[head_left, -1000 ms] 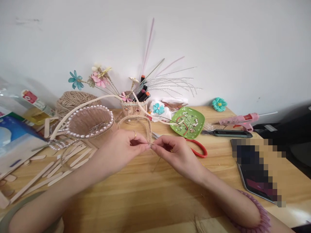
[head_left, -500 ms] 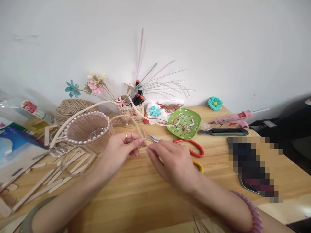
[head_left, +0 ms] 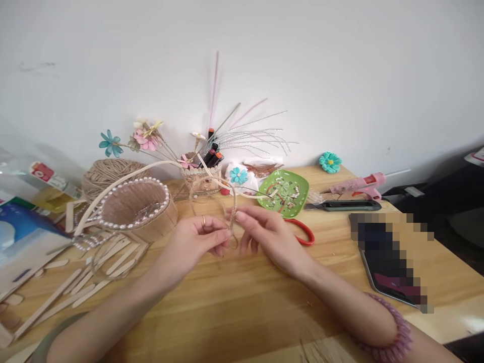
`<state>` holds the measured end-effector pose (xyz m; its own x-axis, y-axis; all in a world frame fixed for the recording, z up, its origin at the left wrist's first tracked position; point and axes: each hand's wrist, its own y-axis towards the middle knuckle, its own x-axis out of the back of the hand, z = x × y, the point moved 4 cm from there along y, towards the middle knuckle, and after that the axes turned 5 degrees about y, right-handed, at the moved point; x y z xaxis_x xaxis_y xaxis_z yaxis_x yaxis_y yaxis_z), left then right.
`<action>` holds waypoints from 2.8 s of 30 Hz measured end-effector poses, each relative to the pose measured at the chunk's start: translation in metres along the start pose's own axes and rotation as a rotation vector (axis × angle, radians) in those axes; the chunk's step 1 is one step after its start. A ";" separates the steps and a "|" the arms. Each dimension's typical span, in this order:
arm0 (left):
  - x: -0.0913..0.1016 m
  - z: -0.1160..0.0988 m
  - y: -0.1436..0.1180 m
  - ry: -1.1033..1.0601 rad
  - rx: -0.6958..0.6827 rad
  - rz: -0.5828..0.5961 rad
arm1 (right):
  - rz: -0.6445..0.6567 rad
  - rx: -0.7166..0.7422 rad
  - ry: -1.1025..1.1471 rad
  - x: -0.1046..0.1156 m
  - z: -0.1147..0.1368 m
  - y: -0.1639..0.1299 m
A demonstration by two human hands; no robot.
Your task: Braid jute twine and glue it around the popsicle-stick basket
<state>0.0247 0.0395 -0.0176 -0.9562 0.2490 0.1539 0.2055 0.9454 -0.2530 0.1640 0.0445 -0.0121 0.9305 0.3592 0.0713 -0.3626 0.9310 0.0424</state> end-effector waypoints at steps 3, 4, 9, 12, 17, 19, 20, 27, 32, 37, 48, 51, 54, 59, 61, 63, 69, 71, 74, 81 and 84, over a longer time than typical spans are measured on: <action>-0.003 0.003 -0.001 0.045 0.014 0.005 | 0.045 -0.022 -0.080 -0.008 -0.006 -0.001; -0.004 0.004 -0.001 0.045 0.011 0.011 | 0.016 -0.021 -0.118 -0.009 -0.008 -0.002; -0.007 0.007 -0.003 -0.010 -0.006 0.011 | -0.040 0.007 -0.233 -0.013 -0.009 -0.007; -0.008 0.009 -0.004 -0.006 0.007 0.021 | -0.101 0.101 -0.420 -0.011 -0.005 -0.006; -0.008 0.014 -0.004 -0.020 0.034 0.050 | -0.099 0.222 -0.537 -0.005 -0.001 -0.004; -0.007 0.014 -0.004 -0.031 0.033 0.053 | -0.077 0.231 -0.509 -0.003 -0.001 -0.004; -0.007 0.014 -0.004 -0.036 0.032 0.054 | -0.072 0.230 -0.497 -0.002 -0.001 -0.003; -0.006 0.014 -0.004 -0.075 -0.005 0.058 | 0.061 0.119 -0.193 0.001 -0.006 0.002; -0.004 0.018 0.000 -0.135 0.049 0.087 | 0.211 0.013 0.026 -0.003 -0.013 0.005; -0.005 0.025 0.002 -0.315 0.168 0.120 | 0.125 0.070 -0.130 0.000 -0.015 0.006; -0.009 0.025 -0.001 -0.473 0.108 0.165 | 0.156 0.019 0.232 -0.006 -0.008 0.000; -0.005 0.013 -0.002 -0.219 -0.138 0.151 | 0.147 -0.009 0.298 -0.008 -0.007 -0.001; 0.002 -0.007 -0.011 0.215 -0.561 -0.058 | 0.086 -0.029 0.340 -0.008 -0.009 0.001; 0.001 -0.019 -0.030 0.728 -0.957 -0.360 | 0.071 -0.085 0.407 -0.011 -0.016 0.004; 0.000 -0.016 -0.031 0.843 -0.984 -0.402 | 0.105 -0.112 0.414 -0.013 -0.018 0.003; -0.001 -0.013 -0.030 0.964 -1.021 -0.417 | 0.119 -0.114 0.367 -0.014 -0.018 0.003; -0.003 -0.011 -0.031 0.954 -1.193 -0.383 | 0.056 -0.009 0.062 -0.008 -0.014 0.001; 0.003 -0.013 -0.025 0.754 -1.009 -0.388 | 0.052 0.021 -0.077 -0.008 -0.013 0.000; 0.007 -0.007 -0.010 0.487 -0.521 -0.247 | 0.076 0.071 -0.191 -0.012 -0.011 -0.001; 0.009 -0.002 -0.007 0.316 -0.406 -0.250 | 0.136 0.008 -0.017 -0.019 -0.016 -0.002; 0.009 0.004 -0.011 0.222 -0.411 -0.324 | 0.149 -0.034 0.099 -0.022 -0.019 -0.002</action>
<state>0.0128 0.0309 -0.0169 -0.9262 -0.0708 0.3703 0.0161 0.9739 0.2266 0.1455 0.0359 -0.0332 0.8676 0.4967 -0.0242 -0.4967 0.8679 0.0049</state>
